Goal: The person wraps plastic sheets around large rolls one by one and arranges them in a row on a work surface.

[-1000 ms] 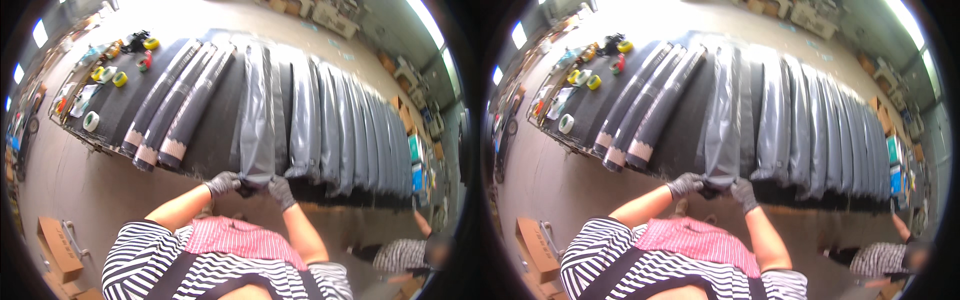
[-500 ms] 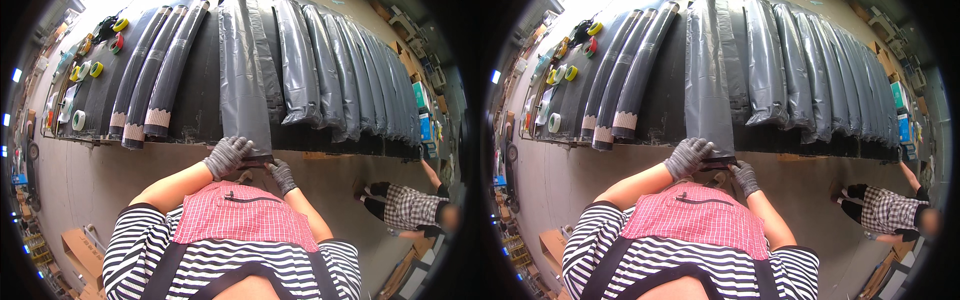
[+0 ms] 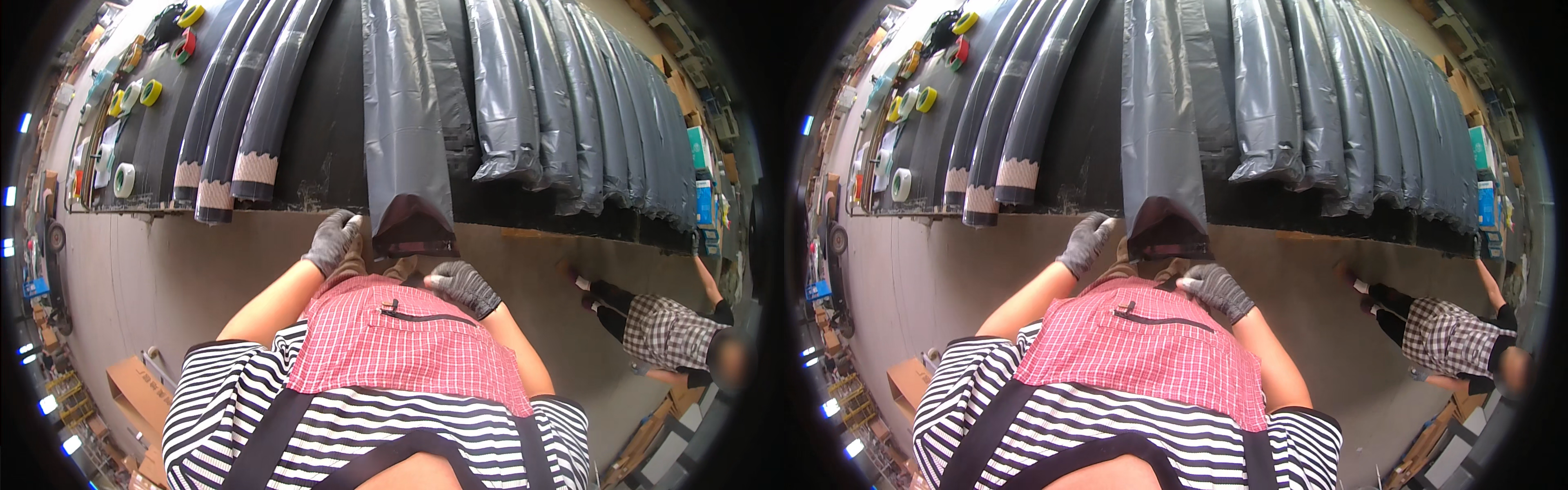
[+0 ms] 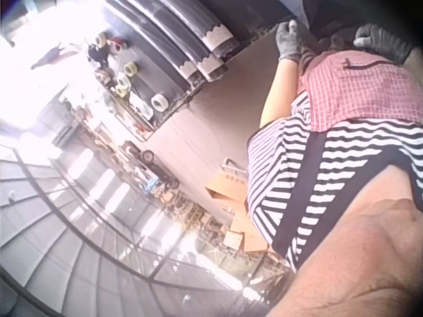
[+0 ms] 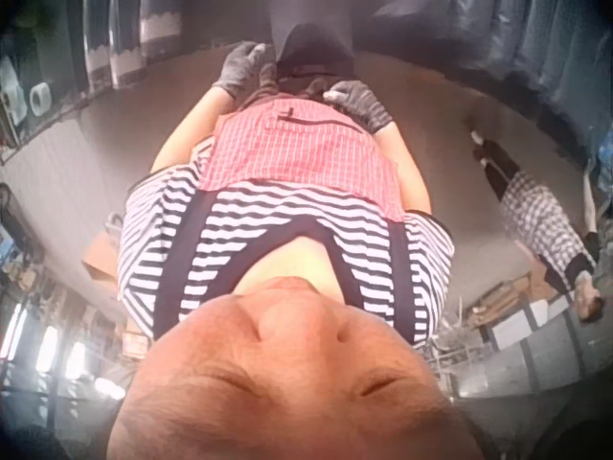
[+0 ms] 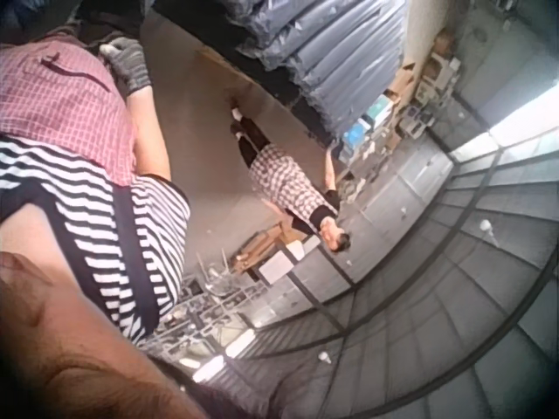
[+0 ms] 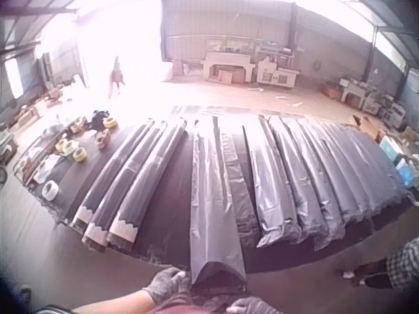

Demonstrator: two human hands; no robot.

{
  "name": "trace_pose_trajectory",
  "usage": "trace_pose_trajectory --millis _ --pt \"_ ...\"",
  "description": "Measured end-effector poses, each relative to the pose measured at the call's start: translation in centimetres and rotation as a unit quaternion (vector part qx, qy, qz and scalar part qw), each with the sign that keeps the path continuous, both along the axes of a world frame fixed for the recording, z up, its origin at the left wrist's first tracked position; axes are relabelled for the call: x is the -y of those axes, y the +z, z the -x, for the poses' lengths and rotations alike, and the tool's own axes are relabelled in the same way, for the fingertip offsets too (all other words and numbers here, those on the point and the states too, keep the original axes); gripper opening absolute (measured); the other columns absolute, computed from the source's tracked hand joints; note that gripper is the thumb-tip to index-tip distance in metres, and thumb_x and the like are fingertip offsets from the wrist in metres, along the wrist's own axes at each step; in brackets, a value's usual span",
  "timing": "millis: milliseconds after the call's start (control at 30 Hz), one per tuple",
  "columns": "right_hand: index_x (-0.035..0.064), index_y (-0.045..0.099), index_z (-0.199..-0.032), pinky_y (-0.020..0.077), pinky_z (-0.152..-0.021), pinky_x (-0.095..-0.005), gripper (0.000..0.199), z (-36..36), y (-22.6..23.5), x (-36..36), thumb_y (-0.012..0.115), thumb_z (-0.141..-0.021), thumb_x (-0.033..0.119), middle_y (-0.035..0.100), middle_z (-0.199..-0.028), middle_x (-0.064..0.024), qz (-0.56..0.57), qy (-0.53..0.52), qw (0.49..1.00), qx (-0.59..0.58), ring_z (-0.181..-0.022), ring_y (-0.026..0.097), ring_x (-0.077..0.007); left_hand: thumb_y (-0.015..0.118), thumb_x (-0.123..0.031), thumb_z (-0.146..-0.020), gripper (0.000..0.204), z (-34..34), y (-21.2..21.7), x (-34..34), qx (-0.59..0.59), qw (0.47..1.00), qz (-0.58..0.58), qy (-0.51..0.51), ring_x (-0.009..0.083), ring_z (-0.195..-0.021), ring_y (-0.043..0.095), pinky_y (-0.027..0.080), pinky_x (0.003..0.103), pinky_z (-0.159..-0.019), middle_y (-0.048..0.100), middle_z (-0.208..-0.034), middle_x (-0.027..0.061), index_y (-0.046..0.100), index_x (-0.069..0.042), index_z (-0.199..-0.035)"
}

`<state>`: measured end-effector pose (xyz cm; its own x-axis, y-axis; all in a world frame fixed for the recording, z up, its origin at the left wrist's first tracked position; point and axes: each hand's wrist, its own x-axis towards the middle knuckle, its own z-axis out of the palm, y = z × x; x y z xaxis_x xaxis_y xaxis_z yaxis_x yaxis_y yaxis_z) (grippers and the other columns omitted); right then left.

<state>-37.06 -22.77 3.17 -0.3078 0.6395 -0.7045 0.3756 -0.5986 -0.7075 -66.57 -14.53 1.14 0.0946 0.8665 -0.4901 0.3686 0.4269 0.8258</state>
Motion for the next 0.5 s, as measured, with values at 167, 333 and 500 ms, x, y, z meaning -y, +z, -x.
trace_pose_trajectory --millis 167,333,500 --pt "0.0081 0.072 -0.098 0.0542 -0.076 -0.0359 0.018 5.9 -0.2 -3.1 0.064 -0.091 0.023 0.071 -0.092 -0.0126 -0.407 0.027 0.912 0.053 -0.085 0.069 -0.0288 0.069 -0.024 -0.093 0.022 0.4 -4.7 0.2 0.205 0.948 0.244 0.002 0.0149 -0.074 0.061 0.052 0.029 -0.069 0.067 -0.085 0.0057 0.069 -0.003 -0.099" --pt "0.0121 0.071 -0.105 0.0530 -0.080 -0.0404 0.020 9.2 -3.5 -5.2 0.065 -0.089 0.023 0.066 -0.094 -0.0091 -0.470 0.171 0.846 0.185 -0.091 0.064 -0.0284 0.072 -0.018 -0.090 0.019 0.0 -5.0 -0.3 0.220 0.944 0.244 0.028 0.0191 -0.077 0.066 0.056 0.031 -0.074 0.070 -0.085 0.0087 0.069 -0.001 -0.096" --pt "0.0083 0.069 -0.098 0.0513 -0.078 -0.0411 0.018 9.9 -3.7 -5.3 0.068 -0.084 0.020 0.064 -0.092 -0.0098 -0.513 0.198 0.816 0.179 -0.087 0.062 -0.0301 0.069 -0.014 -0.090 0.017 0.0 -5.2 -0.3 0.236 0.940 0.245 0.038 0.0224 -0.076 0.068 0.058 0.034 -0.073 0.070 -0.085 0.0115 0.068 0.002 -0.096"
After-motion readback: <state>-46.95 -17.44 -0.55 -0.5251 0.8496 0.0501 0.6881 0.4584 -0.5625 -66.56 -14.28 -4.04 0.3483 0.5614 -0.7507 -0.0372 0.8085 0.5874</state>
